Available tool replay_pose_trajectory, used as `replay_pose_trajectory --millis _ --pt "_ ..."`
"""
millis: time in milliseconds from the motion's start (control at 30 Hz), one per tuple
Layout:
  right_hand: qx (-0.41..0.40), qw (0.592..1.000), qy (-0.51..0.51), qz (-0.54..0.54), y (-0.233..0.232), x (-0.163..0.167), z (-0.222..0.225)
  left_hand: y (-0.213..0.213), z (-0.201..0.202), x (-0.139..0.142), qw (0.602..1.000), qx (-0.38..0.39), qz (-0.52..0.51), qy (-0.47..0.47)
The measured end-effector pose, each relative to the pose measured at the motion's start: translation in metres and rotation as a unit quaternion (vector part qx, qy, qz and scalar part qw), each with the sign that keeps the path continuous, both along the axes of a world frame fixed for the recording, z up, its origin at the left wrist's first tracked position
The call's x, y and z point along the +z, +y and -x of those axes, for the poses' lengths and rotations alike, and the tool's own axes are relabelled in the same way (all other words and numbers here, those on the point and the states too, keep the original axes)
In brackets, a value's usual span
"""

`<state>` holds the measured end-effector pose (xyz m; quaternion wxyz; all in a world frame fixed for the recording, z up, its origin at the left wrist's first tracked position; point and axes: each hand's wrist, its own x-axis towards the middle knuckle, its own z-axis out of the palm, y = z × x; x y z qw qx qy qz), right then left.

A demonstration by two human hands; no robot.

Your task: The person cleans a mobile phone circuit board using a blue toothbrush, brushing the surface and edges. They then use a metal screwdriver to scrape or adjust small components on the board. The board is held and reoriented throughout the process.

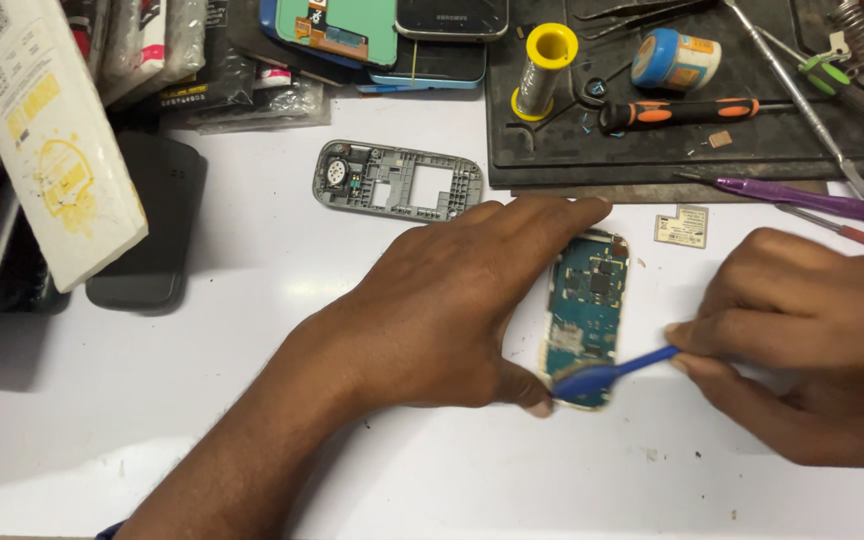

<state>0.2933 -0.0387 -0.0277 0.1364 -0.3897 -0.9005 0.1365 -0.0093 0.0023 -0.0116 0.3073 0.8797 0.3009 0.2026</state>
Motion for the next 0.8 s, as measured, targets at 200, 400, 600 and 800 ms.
replay_pose_trajectory --millis 200,400,600,800 --pt "0.002 0.999 -0.002 0.032 0.007 -0.007 -0.018 0.000 -0.002 -0.003 1.000 0.017 0.021 0.006" --pt "0.011 1.000 -0.006 0.007 0.003 -0.011 -0.016 0.001 -0.007 -0.002 0.998 0.023 0.038 0.048" --pt "0.035 0.998 -0.048 -0.015 0.002 -0.009 -0.010 0.001 -0.005 0.003 0.999 0.029 0.011 0.035" --pt "0.029 0.999 -0.034 -0.021 -0.002 -0.008 -0.007 -0.001 -0.010 0.002 0.996 0.063 0.037 0.053"
